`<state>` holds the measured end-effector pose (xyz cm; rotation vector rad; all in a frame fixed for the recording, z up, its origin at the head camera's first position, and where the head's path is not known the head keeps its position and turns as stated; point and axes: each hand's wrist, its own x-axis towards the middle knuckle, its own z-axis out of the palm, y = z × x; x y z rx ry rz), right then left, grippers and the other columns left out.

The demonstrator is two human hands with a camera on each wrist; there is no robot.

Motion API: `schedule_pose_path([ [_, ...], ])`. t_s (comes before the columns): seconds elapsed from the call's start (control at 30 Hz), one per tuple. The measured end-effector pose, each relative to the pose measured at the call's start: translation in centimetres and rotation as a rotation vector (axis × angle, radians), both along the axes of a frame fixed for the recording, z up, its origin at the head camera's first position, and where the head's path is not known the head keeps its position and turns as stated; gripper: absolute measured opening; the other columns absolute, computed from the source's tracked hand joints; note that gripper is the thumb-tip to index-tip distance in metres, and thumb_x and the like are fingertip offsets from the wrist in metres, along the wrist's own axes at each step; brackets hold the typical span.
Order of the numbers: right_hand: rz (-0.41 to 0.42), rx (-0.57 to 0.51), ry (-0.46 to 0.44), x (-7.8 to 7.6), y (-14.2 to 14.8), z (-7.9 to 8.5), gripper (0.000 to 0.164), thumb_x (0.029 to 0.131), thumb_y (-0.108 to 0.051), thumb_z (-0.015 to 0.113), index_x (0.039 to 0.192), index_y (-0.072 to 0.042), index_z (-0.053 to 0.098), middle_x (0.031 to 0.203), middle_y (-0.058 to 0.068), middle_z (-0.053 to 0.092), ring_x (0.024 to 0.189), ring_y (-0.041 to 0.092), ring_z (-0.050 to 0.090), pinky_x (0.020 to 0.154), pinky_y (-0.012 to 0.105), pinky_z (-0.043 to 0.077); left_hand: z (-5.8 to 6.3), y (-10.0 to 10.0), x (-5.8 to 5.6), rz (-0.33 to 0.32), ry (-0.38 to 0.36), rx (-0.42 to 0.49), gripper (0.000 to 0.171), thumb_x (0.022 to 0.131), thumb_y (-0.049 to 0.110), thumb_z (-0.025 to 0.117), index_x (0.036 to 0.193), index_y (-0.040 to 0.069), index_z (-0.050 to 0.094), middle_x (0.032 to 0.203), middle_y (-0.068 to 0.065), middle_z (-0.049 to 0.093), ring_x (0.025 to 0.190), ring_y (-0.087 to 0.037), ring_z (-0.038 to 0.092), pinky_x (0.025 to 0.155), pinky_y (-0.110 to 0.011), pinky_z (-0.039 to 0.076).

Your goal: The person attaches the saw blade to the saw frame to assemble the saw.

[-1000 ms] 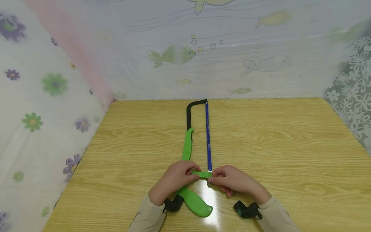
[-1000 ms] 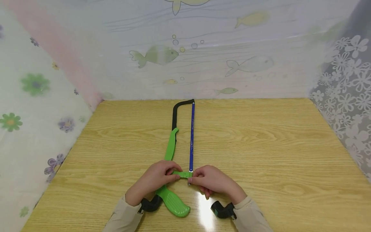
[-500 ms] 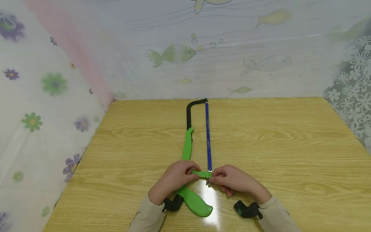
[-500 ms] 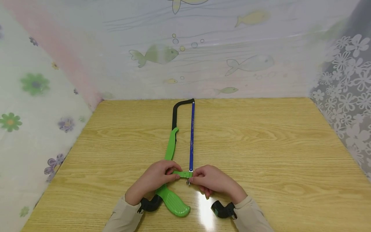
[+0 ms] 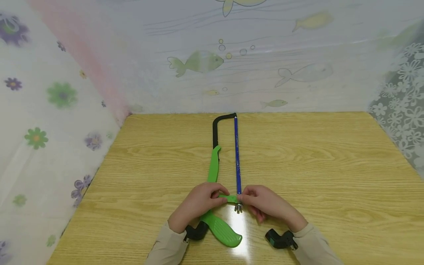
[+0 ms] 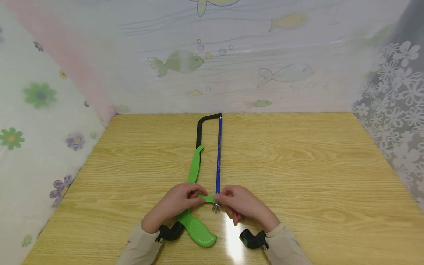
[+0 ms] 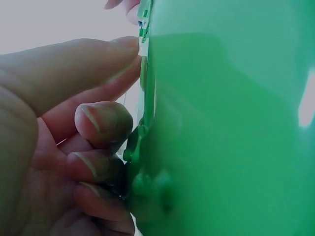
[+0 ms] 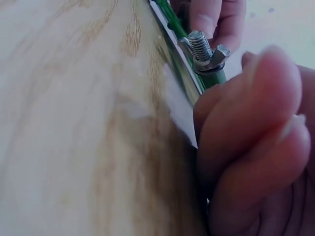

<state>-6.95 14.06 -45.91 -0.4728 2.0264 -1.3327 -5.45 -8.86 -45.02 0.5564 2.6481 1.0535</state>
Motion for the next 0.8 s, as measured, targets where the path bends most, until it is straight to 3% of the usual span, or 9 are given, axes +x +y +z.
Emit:
schedule_pose_path([
  [0.13, -0.014, -0.004, -0.012, -0.1, -0.2, 0.0, 0.043, 0.085, -0.047, 0.053, 0.08, -0.004, 0.051, 0.05, 0.004, 0.048, 0.034, 0.015, 0.043, 0.034, 0.031, 0.039, -0.2, -0.4, -0.2, 0.016, -0.046, 0.079, 0.015, 0.085, 0.035, 0.059, 0.095, 0.027, 0.065, 0.065, 0.009, 0.05, 0.057, -0.006, 0.044, 0.056, -0.022, 0.038],
  [0.2, -0.011, 0.002, -0.014, -0.2, -0.1, 0.0, 0.044, 0.085, -0.047, 0.053, 0.077, -0.004, 0.05, 0.05, 0.004, 0.047, 0.034, 0.015, 0.043, 0.034, 0.032, 0.04, 0.6, -0.6, -0.1, 0.039, -0.094, 0.15, 0.017, 0.086, 0.032, 0.058, 0.098, 0.021, 0.066, 0.071, 0.005, 0.055, 0.062, -0.01, 0.048, 0.06, -0.024, 0.04],
  [0.37, 0.002, 0.019, 0.013, -0.4, 0.1, -0.3, 0.041, 0.087, -0.044, 0.052, 0.074, -0.005, 0.05, 0.05, 0.001, 0.047, 0.034, 0.013, 0.044, 0.035, 0.031, 0.04, 0.0, -1.7, -1.0, 0.136, -0.172, 0.303, 0.025, 0.087, 0.036, 0.056, 0.101, 0.017, 0.065, 0.084, -0.001, 0.06, 0.071, -0.017, 0.05, 0.062, -0.027, 0.041],
  [0.43, 0.009, 0.023, 0.03, -0.3, 0.2, -0.3, 0.038, 0.088, -0.042, 0.051, 0.073, -0.006, 0.05, 0.051, 0.0, 0.047, 0.034, 0.012, 0.044, 0.035, 0.03, 0.04, -1.1, -2.2, -1.5, 0.186, -0.179, 0.342, 0.029, 0.086, 0.043, 0.055, 0.102, 0.02, 0.064, 0.086, 0.0, 0.06, 0.07, -0.017, 0.05, 0.06, -0.029, 0.042],
  [0.47, 0.014, 0.025, 0.039, -0.3, 0.3, -0.3, 0.037, 0.089, -0.04, 0.051, 0.073, -0.007, 0.05, 0.051, -0.001, 0.047, 0.034, 0.012, 0.044, 0.035, 0.029, 0.04, -1.1, -2.4, -1.6, 0.218, -0.191, 0.371, 0.031, 0.085, 0.044, 0.054, 0.102, 0.02, 0.064, 0.087, 0.0, 0.059, 0.07, -0.017, 0.049, 0.06, -0.029, 0.043],
  [0.63, 0.041, -0.015, 0.03, -0.5, 0.6, -0.1, 0.032, 0.09, -0.037, 0.051, 0.079, -0.007, 0.054, 0.053, 0.0, 0.048, 0.037, 0.013, 0.047, 0.038, 0.029, 0.041, 0.7, -2.7, -1.5, 0.375, -0.247, 0.543, 0.031, 0.09, 0.035, 0.052, 0.106, 0.012, 0.063, 0.09, -0.013, 0.057, 0.077, -0.025, 0.052, 0.069, -0.034, 0.044],
  [0.7, 0.044, -0.051, 0.014, -0.7, 0.9, 0.0, 0.03, 0.09, -0.035, 0.051, 0.084, -0.006, 0.056, 0.055, 0.002, 0.049, 0.039, 0.015, 0.049, 0.039, 0.031, 0.042, 1.8, -2.5, -1.3, 0.414, -0.215, 0.581, 0.03, 0.093, 0.03, 0.048, 0.109, 0.008, 0.062, 0.095, -0.016, 0.058, 0.085, -0.027, 0.054, 0.076, -0.038, 0.043],
  [0.8, 0.037, -0.083, 0.016, -1.1, 1.3, 0.4, 0.028, 0.091, -0.032, 0.05, 0.09, -0.005, 0.058, 0.059, 0.007, 0.05, 0.043, 0.019, 0.052, 0.042, 0.034, 0.045, 3.1, -2.1, -0.8, 0.444, -0.098, 0.547, 0.032, 0.096, 0.026, 0.042, 0.112, 0.007, 0.06, 0.107, -0.013, 0.059, 0.099, -0.026, 0.054, 0.084, -0.041, 0.041],
])
